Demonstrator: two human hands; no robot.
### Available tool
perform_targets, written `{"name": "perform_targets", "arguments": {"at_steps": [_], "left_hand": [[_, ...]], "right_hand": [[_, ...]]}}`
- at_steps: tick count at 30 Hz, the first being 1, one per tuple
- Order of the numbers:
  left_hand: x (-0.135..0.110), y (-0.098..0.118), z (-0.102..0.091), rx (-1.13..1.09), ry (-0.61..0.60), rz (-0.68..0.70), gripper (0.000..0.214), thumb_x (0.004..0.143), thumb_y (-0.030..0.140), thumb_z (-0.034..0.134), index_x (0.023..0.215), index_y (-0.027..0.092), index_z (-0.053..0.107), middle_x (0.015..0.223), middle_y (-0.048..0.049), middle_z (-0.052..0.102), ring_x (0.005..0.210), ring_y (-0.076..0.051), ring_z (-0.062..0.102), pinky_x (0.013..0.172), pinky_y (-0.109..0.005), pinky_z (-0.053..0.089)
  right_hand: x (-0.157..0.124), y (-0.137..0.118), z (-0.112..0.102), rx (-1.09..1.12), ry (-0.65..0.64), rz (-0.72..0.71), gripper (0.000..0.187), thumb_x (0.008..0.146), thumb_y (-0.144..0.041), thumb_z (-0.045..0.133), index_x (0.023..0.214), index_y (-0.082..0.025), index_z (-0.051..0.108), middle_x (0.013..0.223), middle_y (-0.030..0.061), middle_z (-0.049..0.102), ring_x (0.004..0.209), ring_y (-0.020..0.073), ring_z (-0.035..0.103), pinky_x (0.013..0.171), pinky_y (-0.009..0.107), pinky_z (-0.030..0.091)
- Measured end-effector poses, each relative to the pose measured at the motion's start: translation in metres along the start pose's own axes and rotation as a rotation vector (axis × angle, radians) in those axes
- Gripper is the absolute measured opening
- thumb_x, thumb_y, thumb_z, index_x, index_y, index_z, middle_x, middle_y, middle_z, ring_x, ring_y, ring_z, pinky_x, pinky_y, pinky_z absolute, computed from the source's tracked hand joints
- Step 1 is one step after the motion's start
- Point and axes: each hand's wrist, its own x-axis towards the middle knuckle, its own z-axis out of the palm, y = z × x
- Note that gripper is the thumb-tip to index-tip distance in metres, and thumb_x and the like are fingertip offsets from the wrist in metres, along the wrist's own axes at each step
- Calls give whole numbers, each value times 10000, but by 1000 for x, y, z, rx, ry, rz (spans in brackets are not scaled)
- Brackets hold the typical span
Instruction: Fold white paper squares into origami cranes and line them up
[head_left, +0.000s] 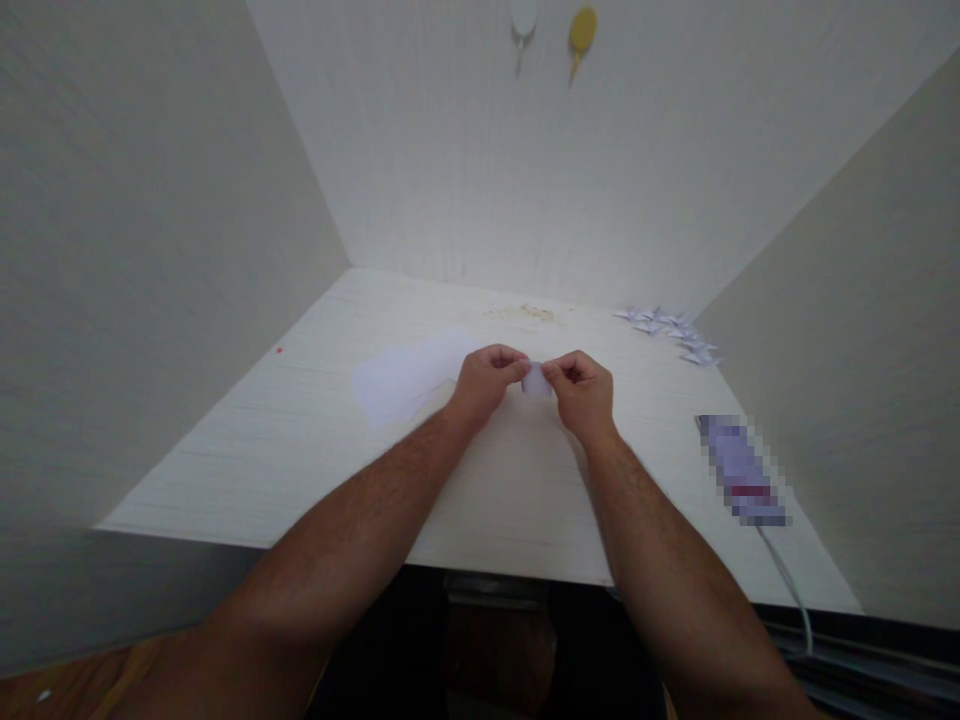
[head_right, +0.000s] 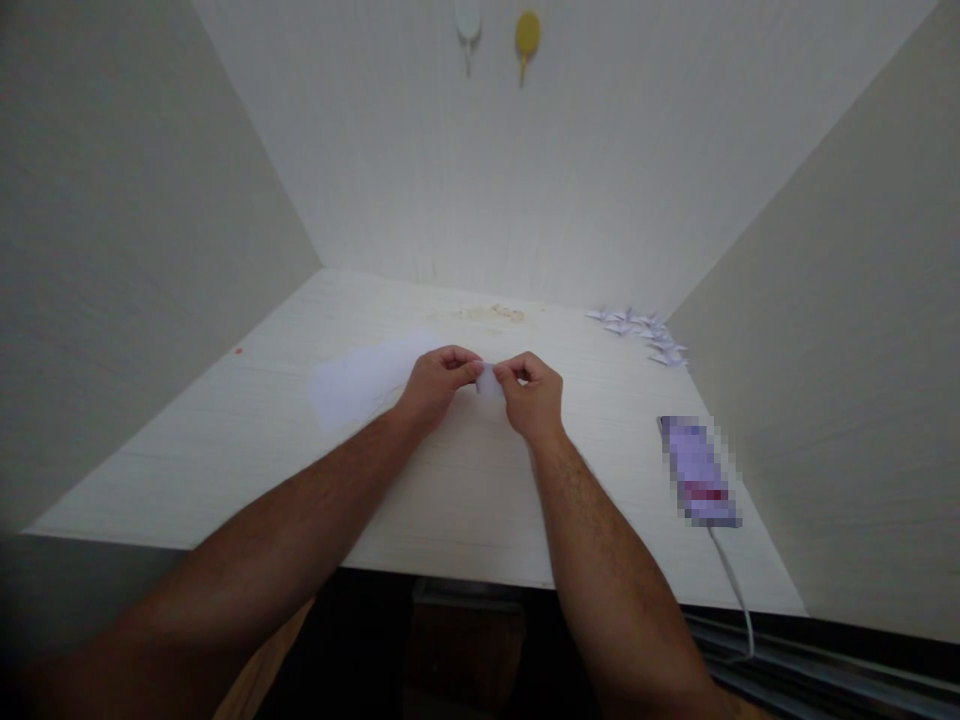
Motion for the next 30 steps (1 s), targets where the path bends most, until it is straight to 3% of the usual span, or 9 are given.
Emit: {"name": "perform_targets", "arguments": {"at_steps": [13,20,25,28,30], "left_hand": [[-6,1,6,-8,-124,72,257,680,339,769,763,156,609,674,23,616,612,-83,544,603,-223,427],[-8,3,9,98,-59,106,249,691,373,733,733,160,612,678,11,640,627,-104,562,632,-243,452],[-11,4,6,333,-2,216,202,757,359,678,750,159,649,705,-15,677,649,-127,598,636,-253,466],[-13,7,7,492,25,311,171,809,318,615,748,165,658,726,-18,693,686,-133,613,665,-257,467],[-15,9,7,576,30,345,159,818,291,595,745,166,664,725,-14,695,688,-133,608,665,-256,456]], "right_hand": [[-4,0,6,72,28,-44,144,789,-343,665,726,-213,657,706,2,669,671,154,609,662,296,501],[-5,-2,6,52,36,-26,154,799,-355,653,739,-213,649,722,7,672,688,159,617,676,307,517],[-7,-5,5,-59,51,-218,103,799,-298,661,880,-235,666,899,42,686,801,176,633,749,343,541],[-8,-8,5,-110,30,-369,38,824,-247,628,824,-248,666,883,45,681,872,195,633,810,377,535],[-9,-10,5,-136,21,-391,50,827,-233,621,810,-251,664,868,43,681,874,199,634,822,388,532]]}}
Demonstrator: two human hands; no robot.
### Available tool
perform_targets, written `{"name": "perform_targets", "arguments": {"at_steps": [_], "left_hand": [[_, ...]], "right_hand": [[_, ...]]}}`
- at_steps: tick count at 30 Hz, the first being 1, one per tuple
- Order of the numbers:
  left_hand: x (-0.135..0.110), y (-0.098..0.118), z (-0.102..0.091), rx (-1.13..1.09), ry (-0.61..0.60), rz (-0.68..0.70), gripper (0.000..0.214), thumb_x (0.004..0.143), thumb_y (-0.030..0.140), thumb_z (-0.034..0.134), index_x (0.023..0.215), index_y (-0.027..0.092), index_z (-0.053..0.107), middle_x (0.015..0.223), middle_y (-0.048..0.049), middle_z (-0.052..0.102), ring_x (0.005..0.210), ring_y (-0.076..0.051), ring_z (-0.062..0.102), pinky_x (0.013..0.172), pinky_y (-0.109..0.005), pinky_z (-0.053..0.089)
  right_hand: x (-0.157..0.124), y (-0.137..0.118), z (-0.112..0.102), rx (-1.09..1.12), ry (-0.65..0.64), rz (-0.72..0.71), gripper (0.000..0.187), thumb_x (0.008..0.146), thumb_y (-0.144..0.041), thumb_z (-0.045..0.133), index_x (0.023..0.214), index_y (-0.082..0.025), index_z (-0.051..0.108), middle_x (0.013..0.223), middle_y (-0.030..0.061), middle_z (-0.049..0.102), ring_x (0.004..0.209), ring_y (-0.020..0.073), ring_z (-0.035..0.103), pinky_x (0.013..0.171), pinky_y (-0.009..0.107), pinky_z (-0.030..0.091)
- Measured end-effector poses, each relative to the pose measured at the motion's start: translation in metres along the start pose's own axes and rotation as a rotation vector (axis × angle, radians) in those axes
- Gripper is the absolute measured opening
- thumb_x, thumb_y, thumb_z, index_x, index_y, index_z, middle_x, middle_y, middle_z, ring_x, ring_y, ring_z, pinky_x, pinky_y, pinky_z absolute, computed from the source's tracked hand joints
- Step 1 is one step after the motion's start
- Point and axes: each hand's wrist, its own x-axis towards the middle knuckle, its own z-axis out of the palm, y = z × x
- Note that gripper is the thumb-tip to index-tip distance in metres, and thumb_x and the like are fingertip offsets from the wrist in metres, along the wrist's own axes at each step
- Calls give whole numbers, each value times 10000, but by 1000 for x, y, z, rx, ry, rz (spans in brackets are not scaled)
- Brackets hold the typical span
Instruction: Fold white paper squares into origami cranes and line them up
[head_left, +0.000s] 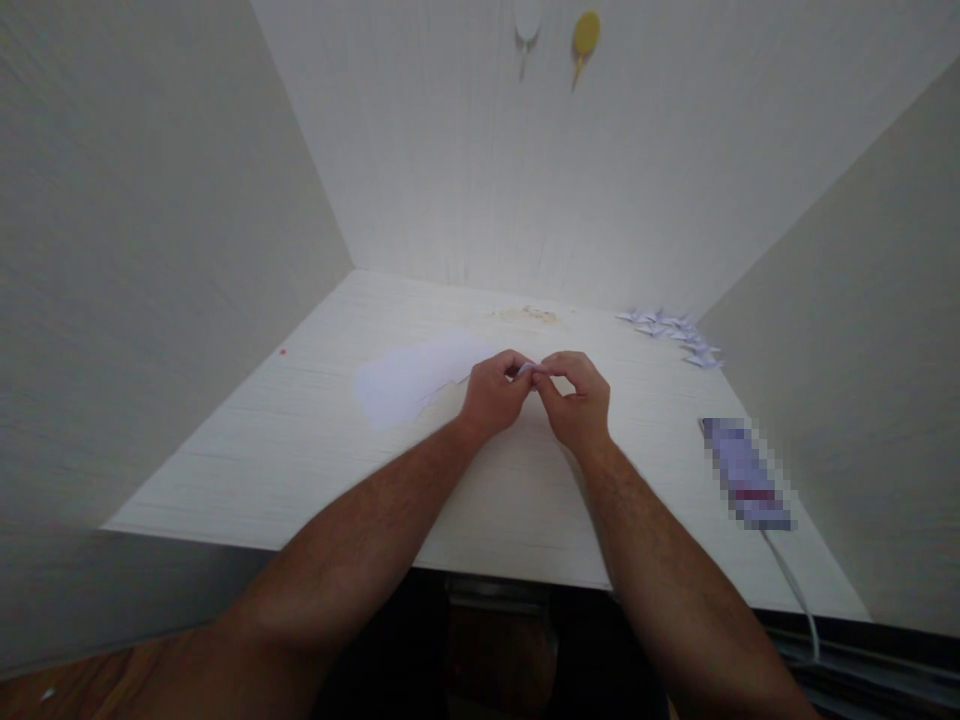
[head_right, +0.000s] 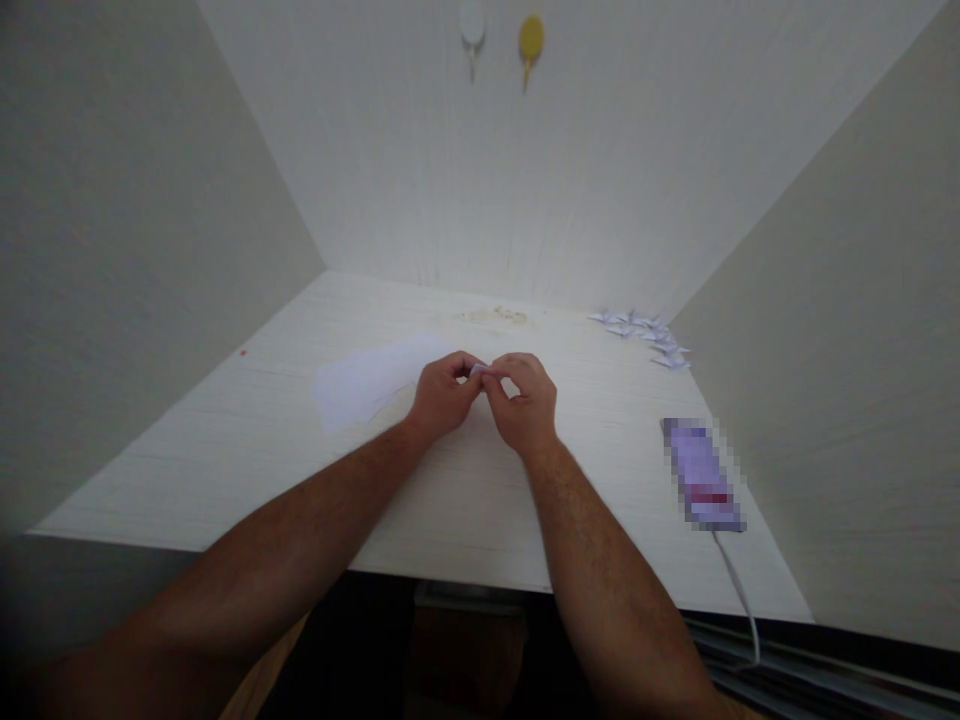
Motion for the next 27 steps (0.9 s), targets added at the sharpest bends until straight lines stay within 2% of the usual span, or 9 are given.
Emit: {"name": "perform_targets", "arguments": {"at_steps": [7,16,27], "left_hand": [[-1,3,-2,141,-89,35,136,803,246,587,764,167,691,727,-16,694,682,-141,593,654,-263,430],[-1,3,-3,213,-164,89,158,820,240,572,759,161,695,717,-18,691,671,-139,585,622,-258,412],[-1,6,-1,260,-202,39,195,798,282,572,709,152,687,640,-9,656,604,-132,545,577,-255,374]], "right_hand": [[2,-1,-3,-15,-63,41,60,792,-186,633,815,-231,666,845,32,675,816,177,621,771,347,510],[4,0,-5,-30,-147,111,27,791,-188,625,771,-206,620,792,22,641,767,162,593,738,324,478],[2,2,-3,-120,-161,129,65,804,-191,568,740,-200,573,748,20,601,722,160,553,639,292,427]]}}
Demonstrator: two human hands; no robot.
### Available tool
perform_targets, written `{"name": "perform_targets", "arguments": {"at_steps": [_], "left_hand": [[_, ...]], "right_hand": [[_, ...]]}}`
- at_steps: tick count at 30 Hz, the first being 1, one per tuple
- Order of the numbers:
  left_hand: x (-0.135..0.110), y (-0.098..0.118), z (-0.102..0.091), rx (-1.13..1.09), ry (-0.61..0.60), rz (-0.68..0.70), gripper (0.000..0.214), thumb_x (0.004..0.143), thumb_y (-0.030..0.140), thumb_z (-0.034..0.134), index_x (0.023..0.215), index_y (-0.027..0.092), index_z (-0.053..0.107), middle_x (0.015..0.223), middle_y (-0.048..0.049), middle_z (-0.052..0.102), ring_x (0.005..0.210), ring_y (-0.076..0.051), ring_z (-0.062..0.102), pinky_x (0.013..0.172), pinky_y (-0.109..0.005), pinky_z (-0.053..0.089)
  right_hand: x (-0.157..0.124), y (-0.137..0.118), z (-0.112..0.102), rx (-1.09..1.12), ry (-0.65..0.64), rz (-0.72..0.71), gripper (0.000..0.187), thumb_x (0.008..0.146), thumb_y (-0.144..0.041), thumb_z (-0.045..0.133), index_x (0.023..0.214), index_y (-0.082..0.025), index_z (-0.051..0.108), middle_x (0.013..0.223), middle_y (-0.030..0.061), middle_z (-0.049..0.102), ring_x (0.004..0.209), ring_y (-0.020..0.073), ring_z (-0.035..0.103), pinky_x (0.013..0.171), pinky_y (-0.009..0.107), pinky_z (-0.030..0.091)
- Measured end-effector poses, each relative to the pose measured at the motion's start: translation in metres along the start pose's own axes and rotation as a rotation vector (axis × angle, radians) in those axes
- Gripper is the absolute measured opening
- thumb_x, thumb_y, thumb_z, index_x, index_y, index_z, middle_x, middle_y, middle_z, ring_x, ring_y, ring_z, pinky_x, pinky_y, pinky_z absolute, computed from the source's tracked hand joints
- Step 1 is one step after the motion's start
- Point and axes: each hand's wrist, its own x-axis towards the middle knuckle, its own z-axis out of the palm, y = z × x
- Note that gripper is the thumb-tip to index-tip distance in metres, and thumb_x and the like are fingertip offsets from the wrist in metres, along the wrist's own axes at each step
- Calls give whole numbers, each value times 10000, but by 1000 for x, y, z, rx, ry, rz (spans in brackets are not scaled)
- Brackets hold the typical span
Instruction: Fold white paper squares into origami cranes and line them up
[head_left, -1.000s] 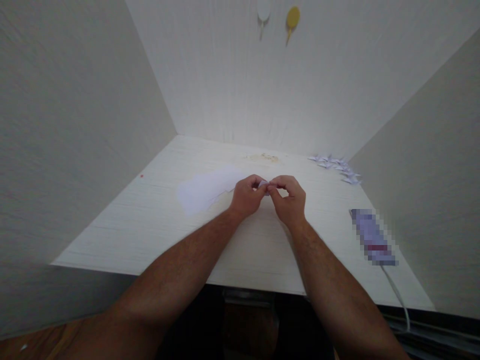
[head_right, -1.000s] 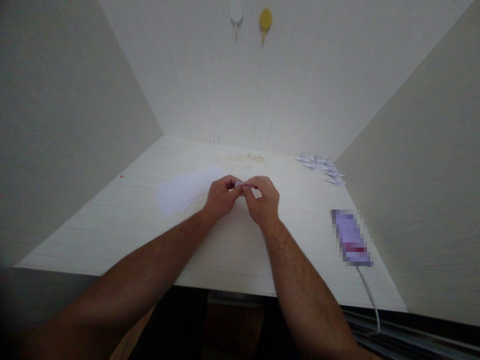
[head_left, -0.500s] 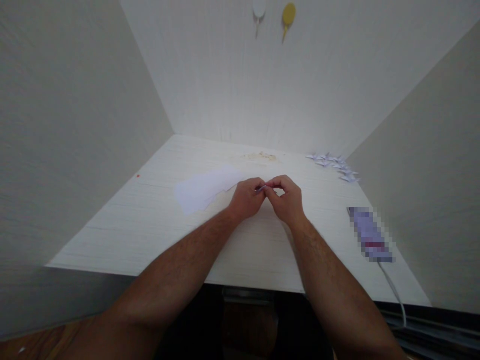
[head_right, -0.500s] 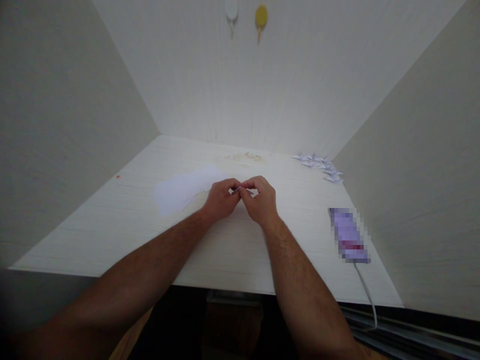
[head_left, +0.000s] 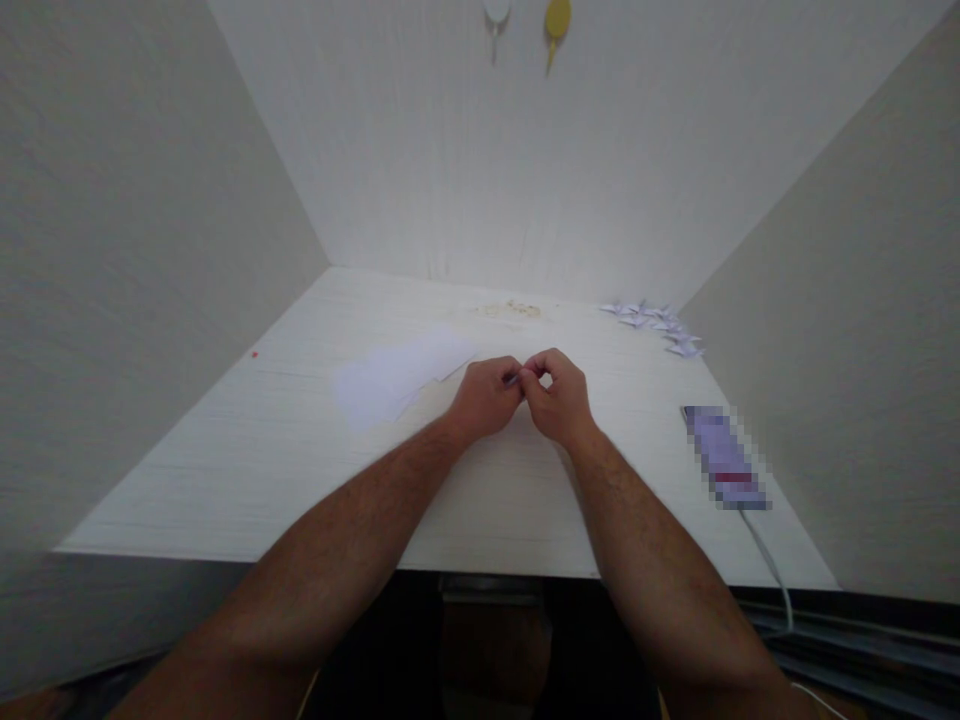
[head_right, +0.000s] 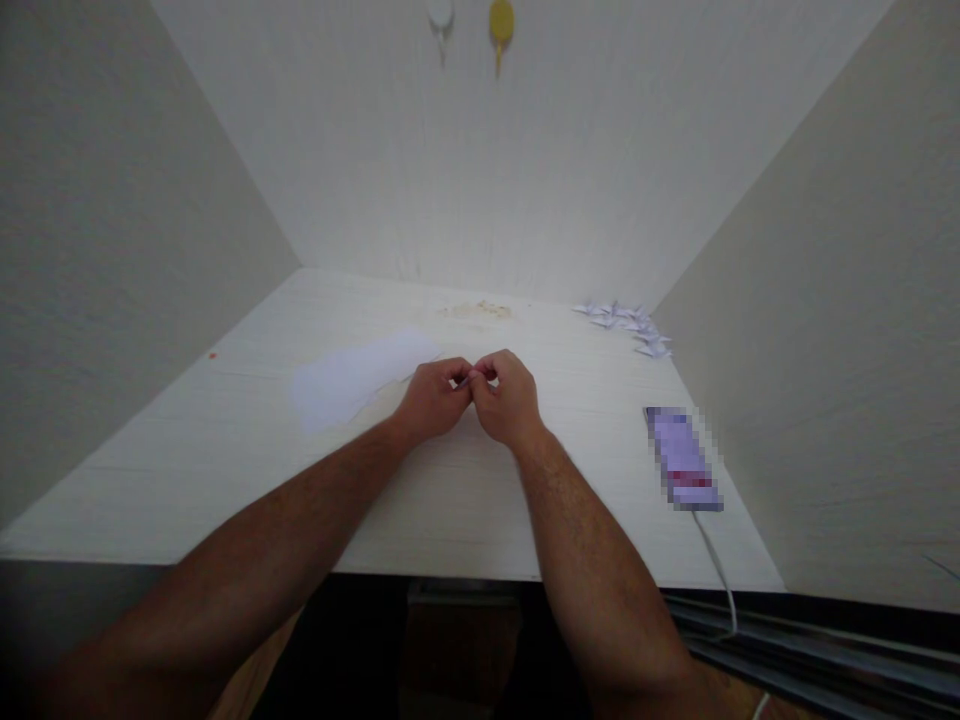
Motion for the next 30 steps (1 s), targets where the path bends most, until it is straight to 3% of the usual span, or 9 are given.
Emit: {"name": "perform_targets", "arguments": {"at_steps": [11,14,17,24,30], "left_hand": [[1,-2,-2,-34,-20,-37,179,763,288,607,688,153,697,613,-4,653,583,-127,534,554,-247,358],[2,-4,-1,-149,4,-83,228,769,352,633,674,153,686,610,-10,653,573,-124,538,548,-243,376],[5,-10,0,-362,51,-166,254,728,387,692,648,150,647,619,-18,652,572,-122,556,547,-238,409],[8,-17,-1,-562,60,-263,287,656,380,774,620,151,605,590,4,612,533,-93,525,518,-221,404],[10,-15,-1,-570,-41,-348,235,674,348,755,640,139,655,583,-10,628,522,-94,552,524,-221,440]], "right_hand": [[2,-5,-2,-28,-33,27,71,773,-165,598,713,-203,597,750,23,630,744,170,578,721,331,468],[2,-2,-3,100,1,99,14,782,-209,623,770,-203,628,774,21,659,751,164,608,731,328,497],[3,4,-5,243,11,178,188,752,-292,703,911,-197,666,835,32,701,753,161,645,737,324,523],[5,8,-5,182,-36,245,125,761,-287,671,681,-191,672,630,-2,671,574,129,577,580,273,444],[7,8,-7,170,28,329,145,737,-276,641,631,-177,645,550,-23,596,514,107,485,515,251,359]]}}
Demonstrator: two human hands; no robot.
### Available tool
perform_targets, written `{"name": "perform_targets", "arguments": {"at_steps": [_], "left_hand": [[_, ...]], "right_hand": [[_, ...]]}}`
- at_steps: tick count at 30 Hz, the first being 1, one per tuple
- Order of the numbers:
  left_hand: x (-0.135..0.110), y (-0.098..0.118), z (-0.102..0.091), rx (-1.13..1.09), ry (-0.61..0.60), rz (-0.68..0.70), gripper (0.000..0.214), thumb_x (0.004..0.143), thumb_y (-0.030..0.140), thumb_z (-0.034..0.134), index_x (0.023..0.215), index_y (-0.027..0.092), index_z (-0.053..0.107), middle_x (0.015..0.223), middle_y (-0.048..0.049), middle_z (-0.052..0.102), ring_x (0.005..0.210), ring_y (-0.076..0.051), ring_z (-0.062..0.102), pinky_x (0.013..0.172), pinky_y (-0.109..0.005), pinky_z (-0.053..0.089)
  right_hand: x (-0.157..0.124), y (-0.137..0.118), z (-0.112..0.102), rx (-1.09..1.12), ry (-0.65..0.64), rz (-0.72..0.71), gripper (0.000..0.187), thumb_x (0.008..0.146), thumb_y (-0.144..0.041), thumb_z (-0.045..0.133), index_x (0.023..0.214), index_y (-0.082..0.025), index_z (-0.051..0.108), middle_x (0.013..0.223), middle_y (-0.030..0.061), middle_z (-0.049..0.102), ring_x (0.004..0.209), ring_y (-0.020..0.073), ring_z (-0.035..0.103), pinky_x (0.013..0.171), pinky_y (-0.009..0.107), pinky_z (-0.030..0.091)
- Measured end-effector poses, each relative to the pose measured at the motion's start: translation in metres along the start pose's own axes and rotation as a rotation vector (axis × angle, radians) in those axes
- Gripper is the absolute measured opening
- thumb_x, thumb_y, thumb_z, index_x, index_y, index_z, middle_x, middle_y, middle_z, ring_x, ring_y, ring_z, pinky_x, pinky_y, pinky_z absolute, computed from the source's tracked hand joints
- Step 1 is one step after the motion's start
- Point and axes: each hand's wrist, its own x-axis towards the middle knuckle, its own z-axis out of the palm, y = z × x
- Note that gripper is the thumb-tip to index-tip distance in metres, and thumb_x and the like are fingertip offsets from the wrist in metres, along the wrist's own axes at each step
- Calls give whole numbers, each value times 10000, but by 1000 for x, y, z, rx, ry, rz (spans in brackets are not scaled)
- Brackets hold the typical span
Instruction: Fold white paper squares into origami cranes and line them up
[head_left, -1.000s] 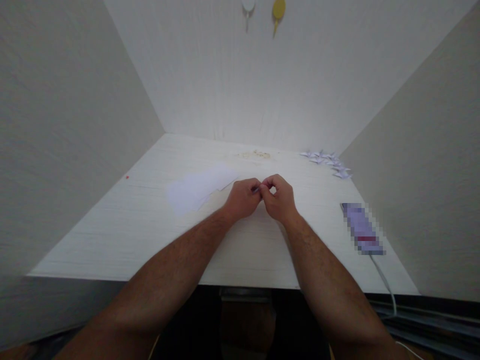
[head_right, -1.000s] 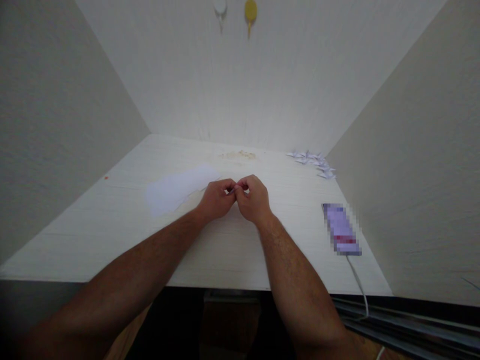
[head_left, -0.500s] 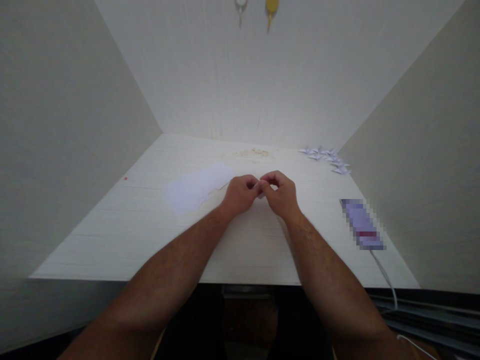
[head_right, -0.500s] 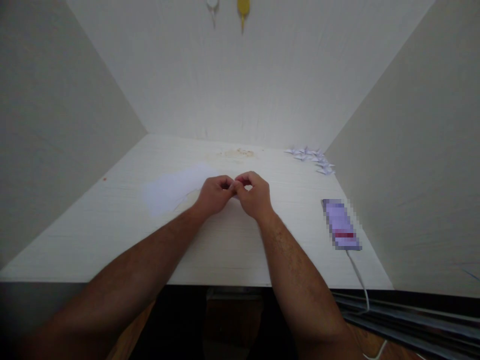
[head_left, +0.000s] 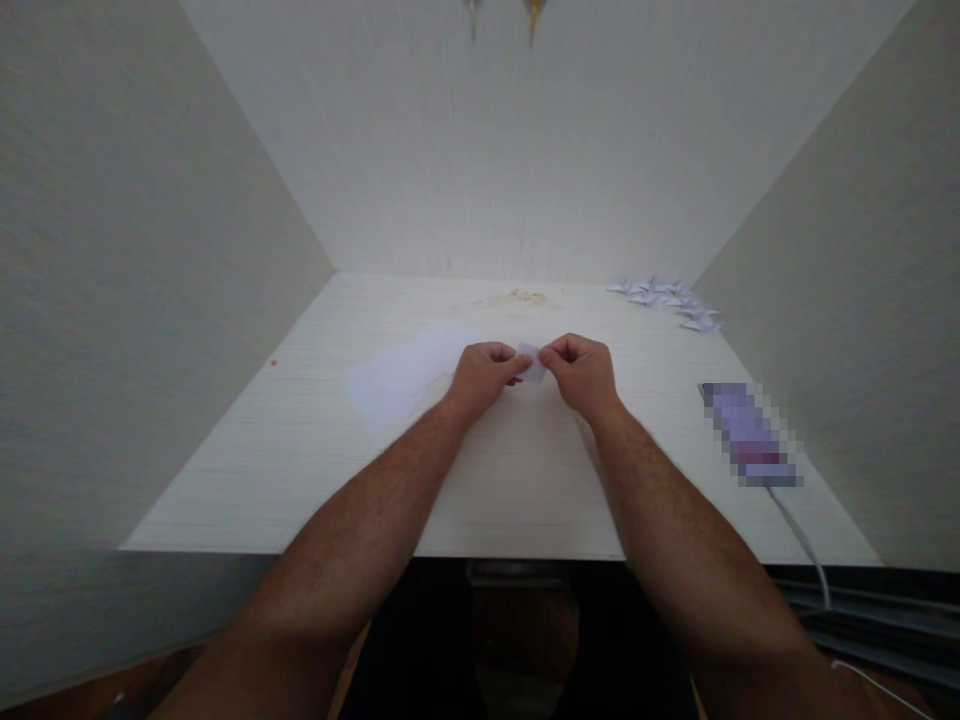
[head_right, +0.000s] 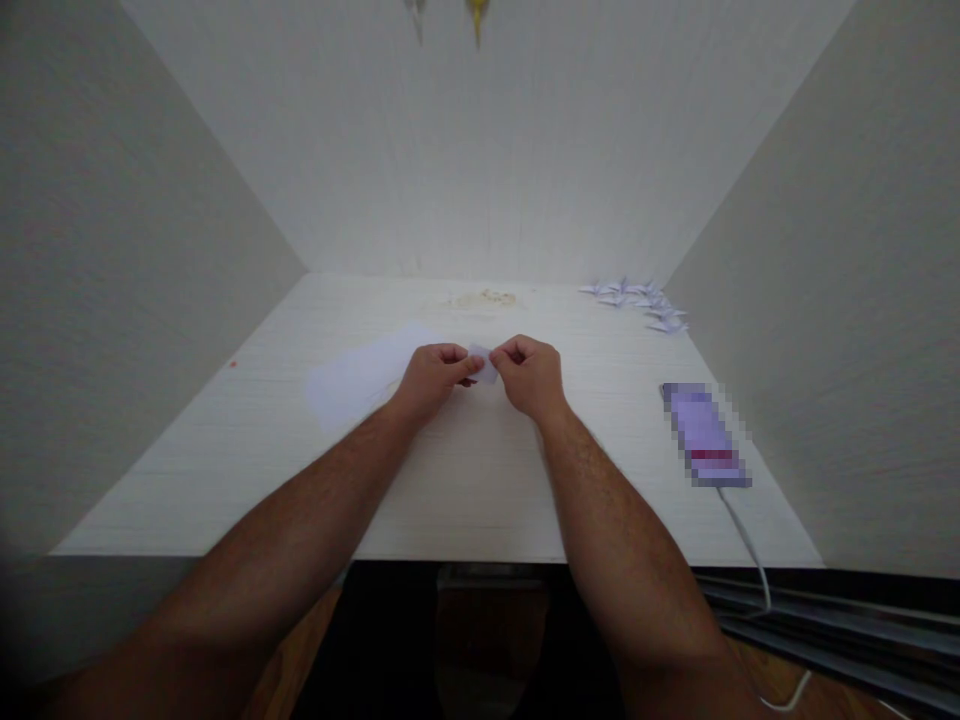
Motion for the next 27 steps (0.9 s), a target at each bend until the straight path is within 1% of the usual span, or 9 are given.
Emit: {"name": "perform_targets", "arguments": {"at_steps": [6,7,10,11,13,15,18,21,27], "left_hand": [[3,-4,-3,51,-22,-34,132,736,256,676,678,139,663,561,-12,630,497,-92,558,523,-222,452],[4,-5,-5,61,-13,-44,125,753,250,656,690,142,658,569,-16,637,505,-98,569,525,-226,458],[5,-6,-12,133,101,-31,101,762,212,622,688,146,637,591,-26,654,515,-95,570,530,-223,458],[6,-6,-14,115,132,-19,98,767,216,616,704,146,638,612,-31,663,532,-96,577,538,-220,461],[5,-4,-15,32,144,14,125,786,259,607,770,145,655,693,-46,692,597,-102,603,560,-218,470],[4,-2,-12,-46,104,50,200,797,333,610,829,146,671,766,-55,703,652,-111,616,575,-224,479],[3,-3,-7,-13,33,97,266,761,403,658,785,139,675,687,-28,655,595,-105,569,553,-229,458],[2,-4,-3,112,20,125,239,747,372,670,701,139,646,575,9,581,522,-91,497,515,-224,403],[2,-3,-2,300,80,179,171,786,296,608,700,149,626,578,12,579,538,-98,491,516,-221,376]], "right_hand": [[4,8,-3,13,-9,30,160,716,-289,652,606,-174,630,537,-24,574,497,104,457,510,259,347],[6,11,-6,24,18,39,161,710,-290,657,601,-175,628,531,-26,565,495,105,454,509,260,347],[13,18,-16,117,200,77,128,688,-287,669,633,-174,648,563,-17,589,514,115,482,519,263,371],[14,19,-18,141,212,90,125,679,-287,677,637,-172,652,574,-11,602,523,119,496,528,266,384],[15,19,-18,148,120,115,126,662,-282,690,626,-167,653,560,-8,604,517,121,503,530,268,390],[12,16,-14,141,26,129,148,663,-289,687,596,-168,637,522,-20,577,486,106,465,512,258,364],[7,11,-5,124,-57,131,158,665,-286,681,577,-168,622,518,-23,571,477,96,443,497,248,337],[5,10,-1,105,-87,129,151,667,-289,684,593,-166,634,527,-20,576,488,97,448,502,250,341],[8,14,-1,100,-60,108,154,673,-285,678,594,-165,620,531,-22,567,499,96,440,502,251,332]]}}
